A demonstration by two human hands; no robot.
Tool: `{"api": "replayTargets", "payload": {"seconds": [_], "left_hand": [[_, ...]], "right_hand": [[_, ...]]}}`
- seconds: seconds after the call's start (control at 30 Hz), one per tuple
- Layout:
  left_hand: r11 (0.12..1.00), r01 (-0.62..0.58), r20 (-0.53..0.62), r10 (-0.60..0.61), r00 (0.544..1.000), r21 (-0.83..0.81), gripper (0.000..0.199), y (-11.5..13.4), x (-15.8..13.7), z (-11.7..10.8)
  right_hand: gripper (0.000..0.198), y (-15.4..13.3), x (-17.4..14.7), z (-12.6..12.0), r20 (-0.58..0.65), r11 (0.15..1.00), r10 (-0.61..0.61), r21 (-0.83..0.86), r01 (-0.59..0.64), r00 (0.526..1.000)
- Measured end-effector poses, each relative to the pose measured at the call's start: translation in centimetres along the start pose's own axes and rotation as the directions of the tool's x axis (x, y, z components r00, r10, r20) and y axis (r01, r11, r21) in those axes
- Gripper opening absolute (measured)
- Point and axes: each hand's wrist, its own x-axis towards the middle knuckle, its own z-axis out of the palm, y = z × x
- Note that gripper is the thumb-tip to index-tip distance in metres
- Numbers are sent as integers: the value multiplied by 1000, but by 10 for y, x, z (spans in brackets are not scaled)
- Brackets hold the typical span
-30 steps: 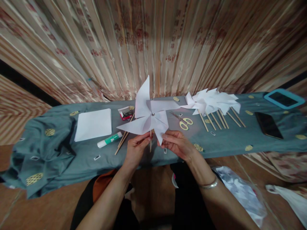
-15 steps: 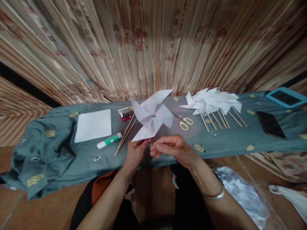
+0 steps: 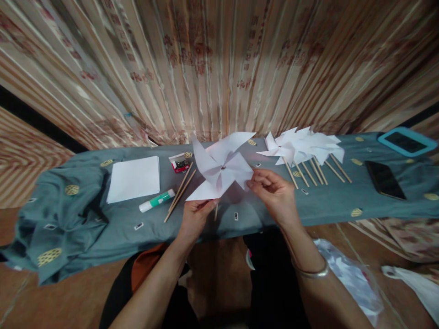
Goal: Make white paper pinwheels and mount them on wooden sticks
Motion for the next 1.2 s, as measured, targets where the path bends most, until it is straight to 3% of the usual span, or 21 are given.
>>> {"api": "replayTargets", "payload": {"seconds": [0.17,0.33,0.7,0.97,1.2], "left_hand": [[1000,6,-25,-6,1000,9,16,-2,1,0],[995,88,-39,-89,995,-40,22,0,1,0],[999,20,34,-21,999,28,20,6,-3,1],[1000,-12,98,10,995,14,14,3,-3,2],[995,97,75,-97,992,3,19,-3,-7,-2]], "right_hand": [[34,-7,-2,10,51,955,226,183,-232,973],[34,-13,-7,17,145,897,361,216,-385,921],[29,-6,-16,26,324,853,389,227,-470,862],[33,-9,-26,43,368,800,432,266,-538,823],[28,-16,-40,53,538,732,469,207,-649,701]]}}
